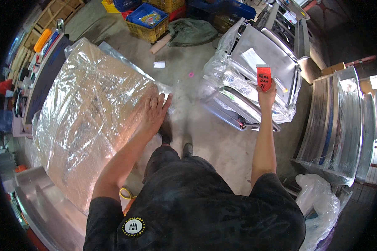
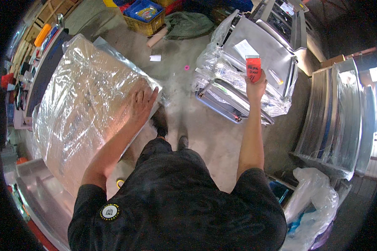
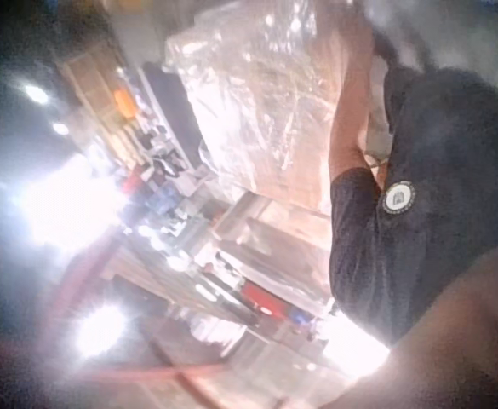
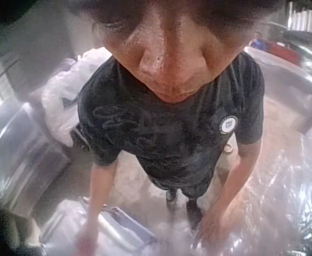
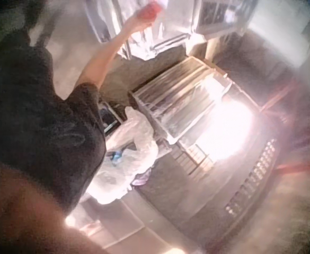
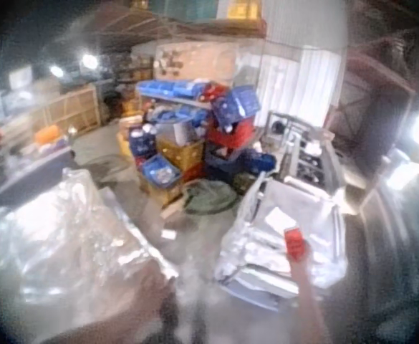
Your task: The person places a cardboard box on a metal table, seals it with clear packing tape using a handheld dispenser, then wraps the box in bubble wrap and secures it with additional tape. The person rotates the package to cover all sides and edges.
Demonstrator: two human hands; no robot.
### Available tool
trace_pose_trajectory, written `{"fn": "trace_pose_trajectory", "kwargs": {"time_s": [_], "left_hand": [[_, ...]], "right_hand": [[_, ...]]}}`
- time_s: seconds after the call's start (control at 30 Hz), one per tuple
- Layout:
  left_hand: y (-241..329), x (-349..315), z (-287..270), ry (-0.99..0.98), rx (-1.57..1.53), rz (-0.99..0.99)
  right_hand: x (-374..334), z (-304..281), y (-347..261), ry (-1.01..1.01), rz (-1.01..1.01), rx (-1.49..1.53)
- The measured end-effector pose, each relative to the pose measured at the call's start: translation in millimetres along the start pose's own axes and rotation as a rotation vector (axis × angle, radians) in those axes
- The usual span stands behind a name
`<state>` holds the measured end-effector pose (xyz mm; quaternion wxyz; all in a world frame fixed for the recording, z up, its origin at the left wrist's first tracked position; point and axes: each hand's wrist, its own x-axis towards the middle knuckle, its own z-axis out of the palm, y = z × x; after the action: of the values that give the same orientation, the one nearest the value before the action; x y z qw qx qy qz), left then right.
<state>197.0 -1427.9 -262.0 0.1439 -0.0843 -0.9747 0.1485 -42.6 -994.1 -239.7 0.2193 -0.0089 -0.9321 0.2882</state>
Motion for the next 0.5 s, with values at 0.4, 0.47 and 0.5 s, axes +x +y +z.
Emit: {"fn": "trace_pose_trajectory", "kwargs": {"time_s": [0.4, 0.47, 0.5], "left_hand": [[-28, 31, 5, -0.227, -0.364, 0.18], [-30, 25, -8, -0.256, -0.346, 0.175], [-31, 26, -14, -0.251, -0.358, 0.163]], "right_hand": [[48, 65, 16, -0.013, -0.027, -0.237], [66, 87, 19, -0.006, 0.017, -0.266], [74, 99, 25, -0.013, 0.051, -0.327]]}}
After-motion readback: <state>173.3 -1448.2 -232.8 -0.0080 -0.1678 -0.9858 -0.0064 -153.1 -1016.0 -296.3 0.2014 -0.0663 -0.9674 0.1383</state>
